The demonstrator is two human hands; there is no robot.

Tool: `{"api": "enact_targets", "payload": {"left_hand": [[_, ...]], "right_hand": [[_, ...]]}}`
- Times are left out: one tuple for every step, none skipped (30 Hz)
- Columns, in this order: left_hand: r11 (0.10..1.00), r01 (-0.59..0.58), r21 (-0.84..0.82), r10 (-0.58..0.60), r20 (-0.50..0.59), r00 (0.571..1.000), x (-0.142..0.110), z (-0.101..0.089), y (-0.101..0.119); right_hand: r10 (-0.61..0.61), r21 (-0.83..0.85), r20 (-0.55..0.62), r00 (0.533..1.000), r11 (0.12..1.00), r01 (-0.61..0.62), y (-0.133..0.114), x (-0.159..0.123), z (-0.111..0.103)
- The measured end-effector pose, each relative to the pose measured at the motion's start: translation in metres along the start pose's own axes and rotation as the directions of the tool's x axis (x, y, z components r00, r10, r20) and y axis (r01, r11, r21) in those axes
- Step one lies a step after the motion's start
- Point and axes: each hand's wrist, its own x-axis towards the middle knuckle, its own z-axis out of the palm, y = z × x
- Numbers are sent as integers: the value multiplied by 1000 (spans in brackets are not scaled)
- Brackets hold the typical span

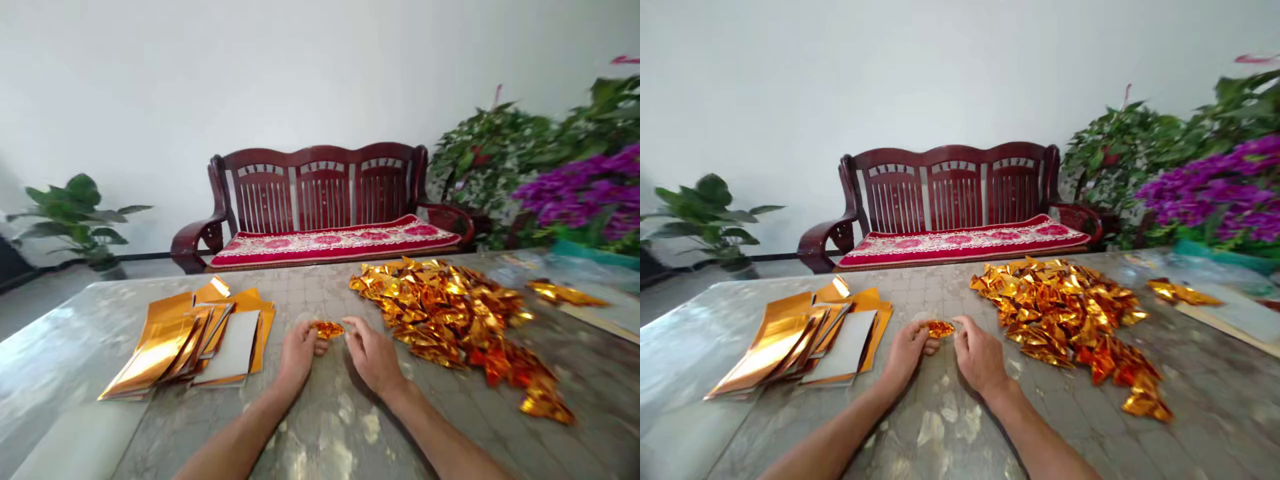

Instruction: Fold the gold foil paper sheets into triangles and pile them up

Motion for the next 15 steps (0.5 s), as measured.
{"api": "enact_targets", "payload": {"left_hand": [[1000,1,4,-1,-7,1000,0,-1,2],[1000,2,9,-2,-11,1000,-1,-2,4],[1000,2,15,-2,-13,1000,-1,-3,5],[1000,2,21,-2,-12,1000,-1,-3,6],[1000,3,30,-3,-8,1000,-1,-3,7],[999,3,39,-3,-2,1000,-1,-3,7],[999,1,46,-1,5,1000,-1,-2,6],[999,-3,52,3,13,1000,-1,-2,5],[998,-7,55,6,22,1000,0,-1,4],[998,-9,56,7,32,999,0,0,3],[998,-8,56,6,44,999,1,0,2],[998,-7,58,4,57,998,1,1,1],[998,-9,64,5,69,998,0,1,1],[997,-16,73,10,77,997,-1,0,2],[996,-29,83,22,83,996,-3,0,3]], "right_hand": [[-49,-4,-47,998,999,49,3,1,-1],[-97,-8,-85,992,995,97,5,2,-2],[-145,-10,-115,983,989,145,7,3,-3],[-192,-11,-136,972,981,192,8,4,-4],[-248,-7,-149,957,968,249,9,5,-5],[-294,-2,-154,943,955,297,9,5,-6],[-328,3,-153,932,943,333,9,6,-7],[-353,8,-147,924,934,358,9,6,-7],[-370,15,-139,918,927,376,10,6,-6],[-381,24,-135,915,922,387,11,6,-5],[-387,37,-132,912,918,395,12,6,-4],[-392,51,-132,910,915,401,14,6,-3],[-393,63,-139,909,912,404,16,6,-2],[-390,70,-153,908,912,404,18,6,-1],[-383,73,-170,908,914,400,20,7,0]]}}
